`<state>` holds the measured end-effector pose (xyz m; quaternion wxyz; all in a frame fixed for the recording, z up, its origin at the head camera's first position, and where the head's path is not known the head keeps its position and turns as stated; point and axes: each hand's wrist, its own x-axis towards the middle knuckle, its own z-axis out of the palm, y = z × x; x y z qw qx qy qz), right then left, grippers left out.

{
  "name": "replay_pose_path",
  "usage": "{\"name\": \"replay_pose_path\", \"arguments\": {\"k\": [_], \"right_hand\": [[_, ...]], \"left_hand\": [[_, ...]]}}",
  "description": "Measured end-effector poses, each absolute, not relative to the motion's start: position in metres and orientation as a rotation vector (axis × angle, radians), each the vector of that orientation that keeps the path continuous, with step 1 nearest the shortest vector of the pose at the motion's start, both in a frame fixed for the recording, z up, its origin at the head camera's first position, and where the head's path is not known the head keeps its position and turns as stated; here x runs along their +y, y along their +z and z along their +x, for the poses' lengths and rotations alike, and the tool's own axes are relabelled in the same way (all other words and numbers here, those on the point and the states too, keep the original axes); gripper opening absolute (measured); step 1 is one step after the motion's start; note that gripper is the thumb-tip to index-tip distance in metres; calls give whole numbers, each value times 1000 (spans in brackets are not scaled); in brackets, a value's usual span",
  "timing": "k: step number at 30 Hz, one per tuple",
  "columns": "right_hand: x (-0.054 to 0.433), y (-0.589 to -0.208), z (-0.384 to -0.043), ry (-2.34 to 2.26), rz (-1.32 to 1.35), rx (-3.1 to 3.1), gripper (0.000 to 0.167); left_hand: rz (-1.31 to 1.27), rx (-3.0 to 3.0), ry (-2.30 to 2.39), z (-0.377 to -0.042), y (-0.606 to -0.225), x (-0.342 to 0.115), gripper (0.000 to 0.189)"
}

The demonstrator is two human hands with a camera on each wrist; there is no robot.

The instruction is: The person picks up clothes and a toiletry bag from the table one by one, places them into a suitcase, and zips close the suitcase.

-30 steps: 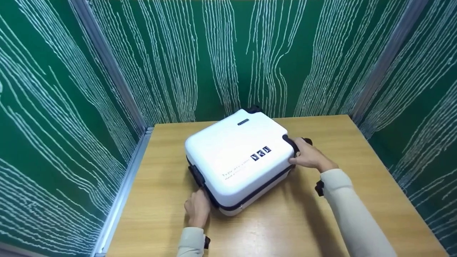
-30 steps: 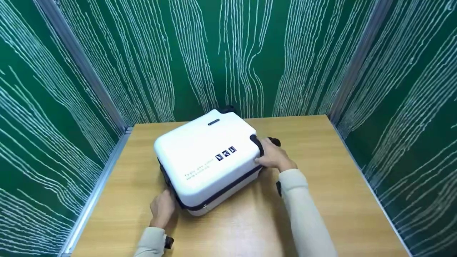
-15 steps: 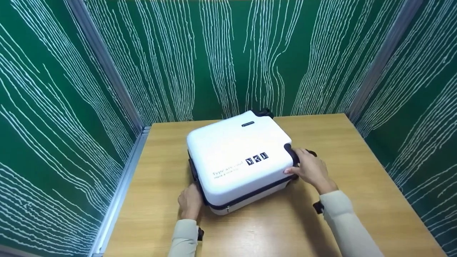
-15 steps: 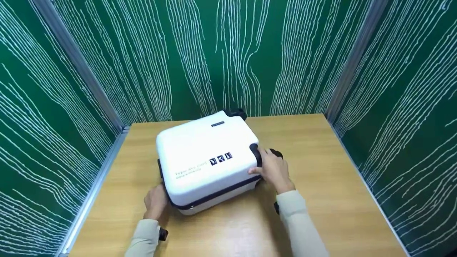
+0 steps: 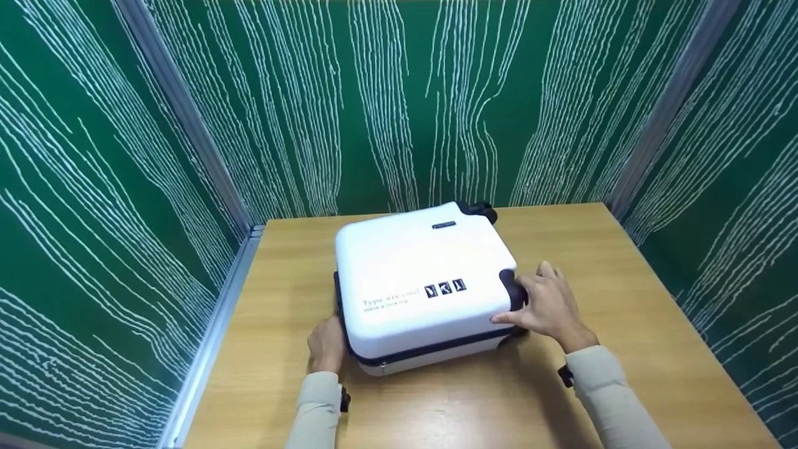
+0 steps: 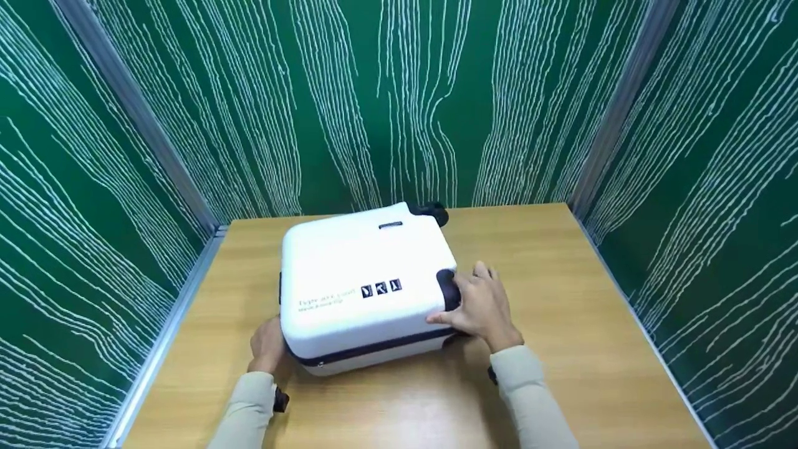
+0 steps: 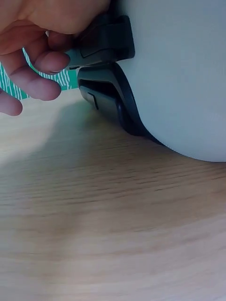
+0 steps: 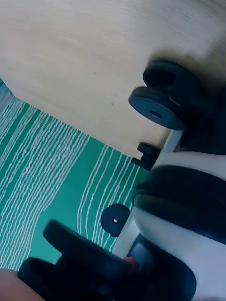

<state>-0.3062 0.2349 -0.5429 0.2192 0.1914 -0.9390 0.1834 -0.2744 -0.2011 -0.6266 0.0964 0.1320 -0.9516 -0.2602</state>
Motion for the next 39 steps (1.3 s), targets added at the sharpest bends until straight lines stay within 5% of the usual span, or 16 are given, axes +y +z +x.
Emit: {"name": "replay_pose_path", "arguments": {"k": [12,39], "right_hand": [[229,-541,-302,523,462,-2793,97],[216,-558,-294,244,384,-2630,96]], "left_hand": [[551,-2708,-1123,-282,-625,-205,49],[273,-2841,-754,-298,-623,-215,35]]}}
